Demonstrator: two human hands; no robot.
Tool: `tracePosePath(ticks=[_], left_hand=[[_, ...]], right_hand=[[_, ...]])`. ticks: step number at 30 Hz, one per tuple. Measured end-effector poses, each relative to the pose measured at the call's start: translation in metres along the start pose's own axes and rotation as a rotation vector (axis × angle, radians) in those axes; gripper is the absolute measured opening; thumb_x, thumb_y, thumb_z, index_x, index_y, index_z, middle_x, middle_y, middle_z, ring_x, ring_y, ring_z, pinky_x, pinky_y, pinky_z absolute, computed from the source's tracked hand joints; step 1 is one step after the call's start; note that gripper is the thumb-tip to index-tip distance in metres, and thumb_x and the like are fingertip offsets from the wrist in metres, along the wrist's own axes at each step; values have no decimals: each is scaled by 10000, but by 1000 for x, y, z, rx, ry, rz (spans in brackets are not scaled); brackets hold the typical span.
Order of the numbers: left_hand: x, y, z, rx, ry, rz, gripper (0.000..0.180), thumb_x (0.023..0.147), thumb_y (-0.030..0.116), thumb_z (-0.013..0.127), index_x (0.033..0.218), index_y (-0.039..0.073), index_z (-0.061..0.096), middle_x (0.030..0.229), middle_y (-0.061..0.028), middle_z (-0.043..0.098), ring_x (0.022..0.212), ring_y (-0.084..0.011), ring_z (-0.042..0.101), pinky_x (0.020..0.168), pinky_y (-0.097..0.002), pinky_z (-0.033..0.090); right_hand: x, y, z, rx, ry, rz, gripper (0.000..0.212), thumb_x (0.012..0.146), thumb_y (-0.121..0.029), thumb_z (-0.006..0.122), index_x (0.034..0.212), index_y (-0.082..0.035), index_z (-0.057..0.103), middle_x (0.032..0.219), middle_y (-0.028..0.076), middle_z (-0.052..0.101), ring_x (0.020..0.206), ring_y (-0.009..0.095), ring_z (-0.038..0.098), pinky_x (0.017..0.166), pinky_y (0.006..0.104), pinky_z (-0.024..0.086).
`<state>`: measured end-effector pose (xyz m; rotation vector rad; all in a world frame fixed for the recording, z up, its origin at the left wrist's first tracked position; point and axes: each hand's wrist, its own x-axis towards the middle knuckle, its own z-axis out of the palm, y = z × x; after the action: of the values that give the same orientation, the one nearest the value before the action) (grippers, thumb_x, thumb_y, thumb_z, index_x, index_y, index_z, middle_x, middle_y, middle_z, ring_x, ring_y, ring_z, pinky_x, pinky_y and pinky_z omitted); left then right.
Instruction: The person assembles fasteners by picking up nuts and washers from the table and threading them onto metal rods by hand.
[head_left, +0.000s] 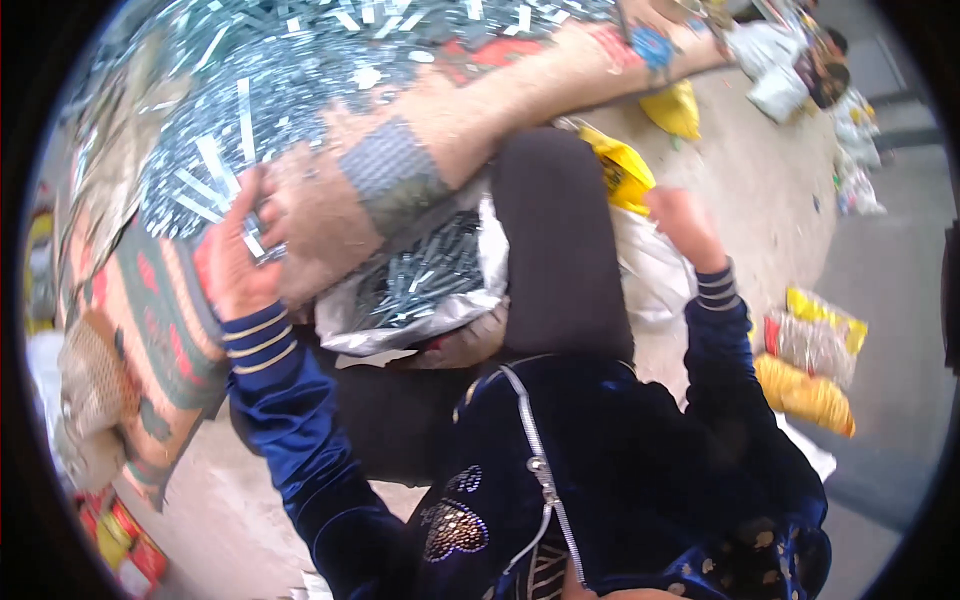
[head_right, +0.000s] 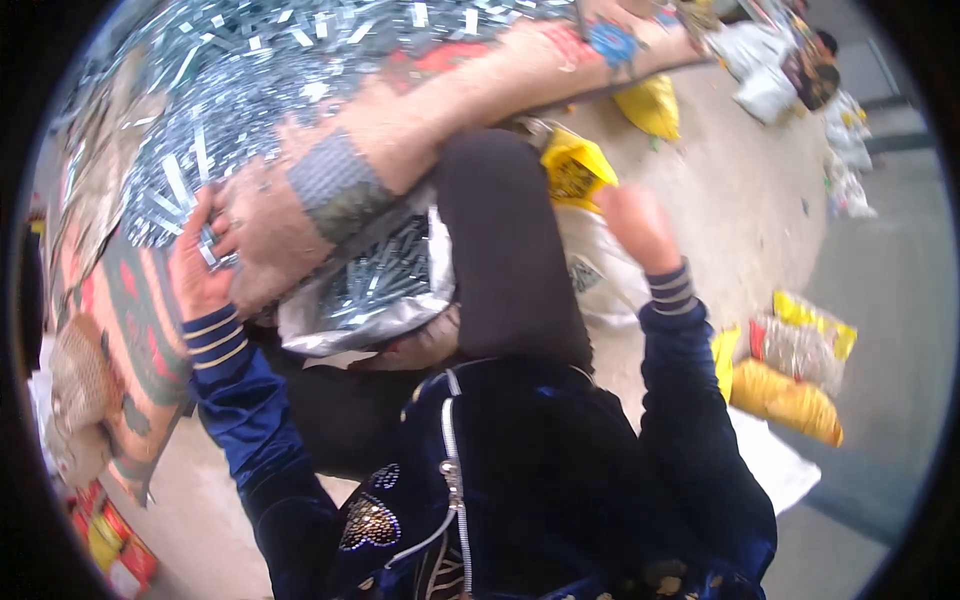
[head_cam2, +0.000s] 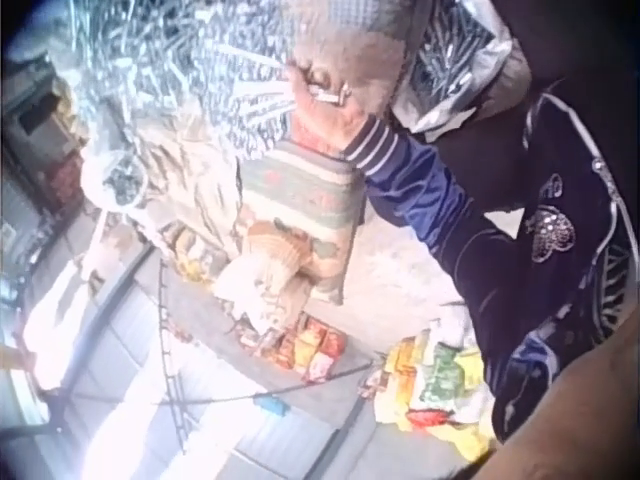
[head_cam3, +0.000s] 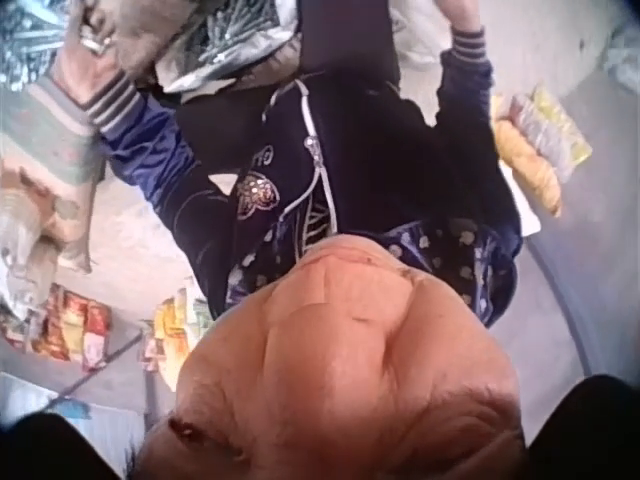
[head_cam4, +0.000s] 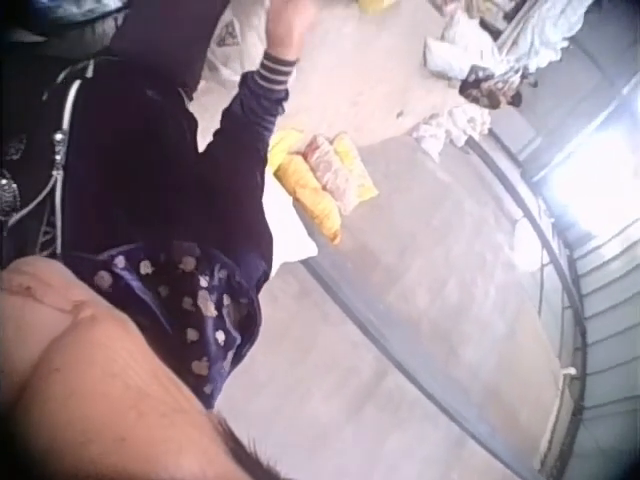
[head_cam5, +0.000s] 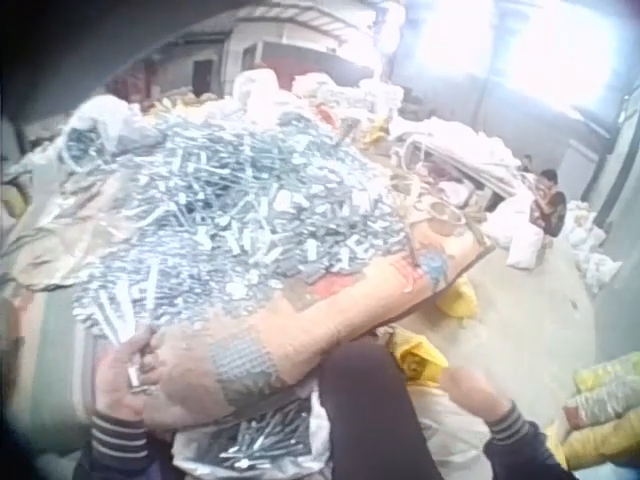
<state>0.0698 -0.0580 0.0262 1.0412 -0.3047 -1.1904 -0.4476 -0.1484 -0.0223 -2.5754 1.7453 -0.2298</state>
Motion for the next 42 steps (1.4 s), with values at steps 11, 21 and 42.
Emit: tracePosePath(ticks=[11, 21, 42], left_hand=[[-25, -15, -29, -103, 32, -14, 225, 848, 118, 656, 1023, -4, 585, 806, -82, 617, 593, -103, 553, 416, -172, 380], [-35, -11, -32, -112, 94, -21, 206, 865, 139, 638, 1010, 0, 597, 786, -68, 632, 577, -90, 575, 420, -164, 399], [-29, -13, -12, -48, 69, -59, 153, 853, 139, 649, 950, 33, 597, 757, -70, 641, 554, -95, 582, 408, -169, 364]], right_hand=[[217, -240, -7, 441, 116, -665, 174, 781, -150, 639, 915, -41, 660, 832, 138, 632, 740, 258, 613, 660, 321, 481], [238, -262, 5, 724, -192, -407, 133, 710, -163, 660, 799, -65, 656, 700, 101, 649, 658, 277, 629, 623, 348, 496], [246, -314, 8, 817, -143, -592, 167, 817, -136, 665, 945, -31, 646, 761, 26, 654, 648, 93, 591, 591, 232, 477]])
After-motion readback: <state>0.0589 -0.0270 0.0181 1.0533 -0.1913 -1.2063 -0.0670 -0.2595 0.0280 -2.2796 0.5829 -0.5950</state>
